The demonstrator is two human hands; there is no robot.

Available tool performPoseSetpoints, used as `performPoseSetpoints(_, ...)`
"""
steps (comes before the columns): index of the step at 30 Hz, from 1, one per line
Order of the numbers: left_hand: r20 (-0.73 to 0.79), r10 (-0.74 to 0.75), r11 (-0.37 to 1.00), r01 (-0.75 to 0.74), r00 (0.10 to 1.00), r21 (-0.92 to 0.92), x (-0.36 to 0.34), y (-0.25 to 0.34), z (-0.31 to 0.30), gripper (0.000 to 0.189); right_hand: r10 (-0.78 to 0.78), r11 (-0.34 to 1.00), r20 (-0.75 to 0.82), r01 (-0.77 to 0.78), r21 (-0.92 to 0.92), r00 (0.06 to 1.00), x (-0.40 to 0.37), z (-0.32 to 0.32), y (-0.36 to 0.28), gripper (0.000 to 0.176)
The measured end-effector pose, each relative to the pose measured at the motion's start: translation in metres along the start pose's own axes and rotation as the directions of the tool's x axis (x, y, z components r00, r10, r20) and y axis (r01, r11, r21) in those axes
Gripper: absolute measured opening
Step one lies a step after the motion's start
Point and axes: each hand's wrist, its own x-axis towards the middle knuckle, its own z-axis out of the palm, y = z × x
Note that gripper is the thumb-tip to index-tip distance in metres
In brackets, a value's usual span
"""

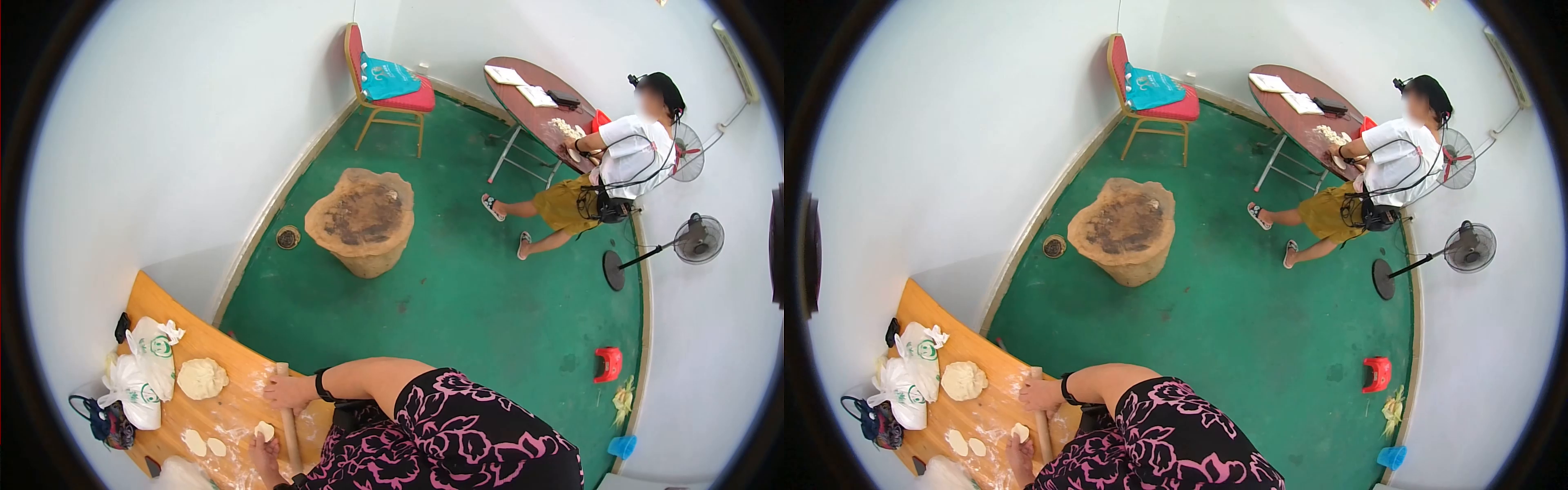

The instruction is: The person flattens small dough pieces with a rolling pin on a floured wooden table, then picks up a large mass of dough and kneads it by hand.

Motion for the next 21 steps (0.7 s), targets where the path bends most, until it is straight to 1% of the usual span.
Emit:
performPoseSetpoints(5,-0.032,-0.015,1.0,0.015,0.999,0.001,-0.0007,0.0007,0.001,0.021,0.008,1.0,0.001,-0.008,-0.001,1.0,-0.0001,0.0011,-0.001,0.05)
performPoseSetpoints(8,-0.016,-0.014,1.0,0.014,1.0,-0.027,-0.0029,0.0019,0.0028,0.021,0.006,1.0,-0.007,-0.006,0.005,1.0,-0.0001,0.0053,0.0007,0.05)
performPoseSetpoints(13,-0.035,-0.001,1.0,0.001,0.999,-0.016,-0.006,0.0026,0.0039,0.022,0.004,1.0,-0.02,-0.004,0.002,1.0,-0.0023,0.0009,-0.0013,0.051)
performPoseSetpoints(17,-0.043,-0.008,1.0,0.007,0.999,-0.015,-0.004,0.0021,0.005,0.022,0.03,0.999,0.012,-0.03,0.015,0.999,-0.0011,0.003,-0.0019,0.051)
performPoseSetpoints(19,-0.025,-0.008,0.999,0.007,1.0,-0.04,-0.0069,0.0028,0.0068,0.022,0.03,0.999,0.037,-0.031,0.02,0.999,0.0001,0.0032,-0.0011,0.052)
performPoseSetpoints(21,-0.01,-0.004,0.999,0.004,1.0,-0.039,-0.0065,0.0044,0.0062,0.022,0.019,1.0,0.029,-0.02,0.003,0.999,0.0008,0.0039,0.0003,0.053)
